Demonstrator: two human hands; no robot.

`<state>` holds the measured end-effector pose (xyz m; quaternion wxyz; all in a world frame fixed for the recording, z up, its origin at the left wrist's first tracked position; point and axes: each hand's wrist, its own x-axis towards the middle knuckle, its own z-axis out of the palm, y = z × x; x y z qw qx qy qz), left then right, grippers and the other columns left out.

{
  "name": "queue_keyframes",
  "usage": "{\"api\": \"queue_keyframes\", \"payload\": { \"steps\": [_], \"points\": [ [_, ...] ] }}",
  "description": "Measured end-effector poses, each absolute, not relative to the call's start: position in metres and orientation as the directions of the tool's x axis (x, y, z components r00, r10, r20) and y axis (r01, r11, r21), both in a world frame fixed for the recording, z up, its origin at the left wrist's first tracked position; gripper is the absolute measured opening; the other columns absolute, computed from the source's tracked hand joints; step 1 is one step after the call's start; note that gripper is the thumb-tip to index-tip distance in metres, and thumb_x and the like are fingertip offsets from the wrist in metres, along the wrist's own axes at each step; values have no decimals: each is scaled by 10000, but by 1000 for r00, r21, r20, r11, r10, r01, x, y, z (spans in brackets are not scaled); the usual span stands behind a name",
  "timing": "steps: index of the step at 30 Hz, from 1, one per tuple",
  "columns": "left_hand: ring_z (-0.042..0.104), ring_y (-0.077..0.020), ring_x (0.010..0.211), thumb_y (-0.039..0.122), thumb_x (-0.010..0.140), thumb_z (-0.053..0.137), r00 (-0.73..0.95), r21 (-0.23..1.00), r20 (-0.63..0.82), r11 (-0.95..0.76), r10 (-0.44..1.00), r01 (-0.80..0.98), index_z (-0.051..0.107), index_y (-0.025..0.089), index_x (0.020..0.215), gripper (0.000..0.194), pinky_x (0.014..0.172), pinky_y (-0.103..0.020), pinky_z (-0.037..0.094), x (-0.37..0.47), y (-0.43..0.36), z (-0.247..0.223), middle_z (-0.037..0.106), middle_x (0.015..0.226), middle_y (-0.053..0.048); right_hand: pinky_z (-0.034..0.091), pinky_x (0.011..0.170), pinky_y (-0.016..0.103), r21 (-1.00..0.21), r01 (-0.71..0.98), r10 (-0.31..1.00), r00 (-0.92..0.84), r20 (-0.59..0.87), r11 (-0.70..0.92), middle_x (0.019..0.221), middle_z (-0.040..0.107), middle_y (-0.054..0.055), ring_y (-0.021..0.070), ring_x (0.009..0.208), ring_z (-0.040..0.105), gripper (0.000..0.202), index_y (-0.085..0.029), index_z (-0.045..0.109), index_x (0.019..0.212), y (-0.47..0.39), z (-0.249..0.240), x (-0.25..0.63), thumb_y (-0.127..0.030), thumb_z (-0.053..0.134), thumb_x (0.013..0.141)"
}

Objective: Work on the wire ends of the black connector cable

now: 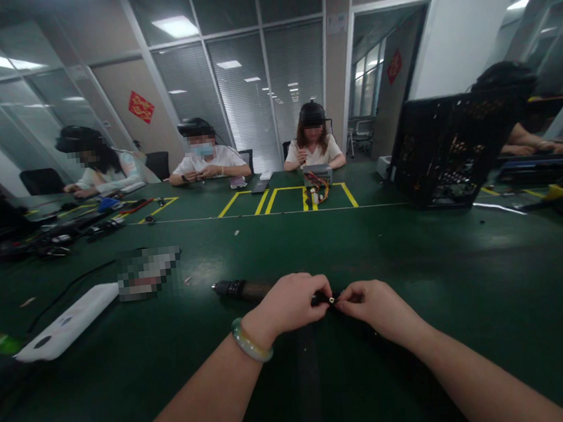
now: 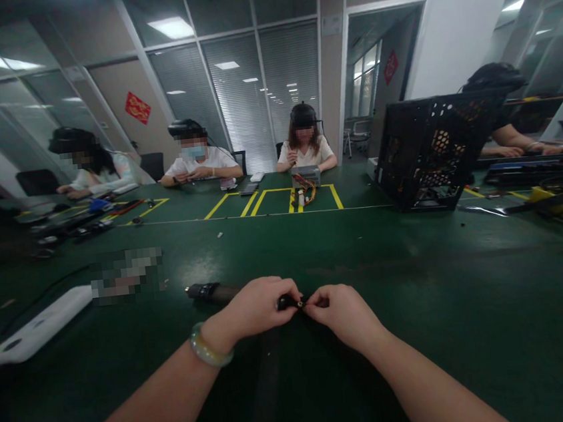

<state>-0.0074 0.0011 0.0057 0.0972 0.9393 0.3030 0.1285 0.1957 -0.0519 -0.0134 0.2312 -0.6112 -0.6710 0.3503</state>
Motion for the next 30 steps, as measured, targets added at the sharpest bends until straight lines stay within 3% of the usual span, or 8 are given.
{"api": "queue_keyframes", "payload": {
  "steps": [11,15,20,30],
  "points": [
    [602,-170,797,266,862,575,790,116,227,-821,569,558,575,218,938,90,732,-287,435,5,-1,-2,627,830,-1,423,614,233,-744,665,988,-143,-49,59,823,729,-17,160,733,647,164,-251,730,886,-45,-22,200,-345,605,837],
    [608,-171,803,271,859,588,799,120,230,-831,556,543,588,215,906,73,749,-297,439,4,1,-3,635,832,0,441,655,237,-724,688,986,-147,-72,49,882,730,-16,170,787,652,171,-269,724,925,-48,-15,200,-361,610,836],
    [608,-170,815,291,855,606,803,120,235,-836,547,535,595,217,920,98,764,-305,446,3,3,-3,644,853,7,408,554,234,-650,760,980,-136,-145,10,821,720,-1,169,699,643,216,-259,726,901,-51,-7,203,-422,597,841],
    [614,-155,794,246,829,616,829,200,234,-860,508,470,633,218,915,92,769,-288,447,-3,4,-2,648,830,5,404,541,211,-687,725,974,-188,-128,49,803,711,-23,139,668,626,194,-251,704,889,-46,-19,204,-389,570,866]
  ]
}}
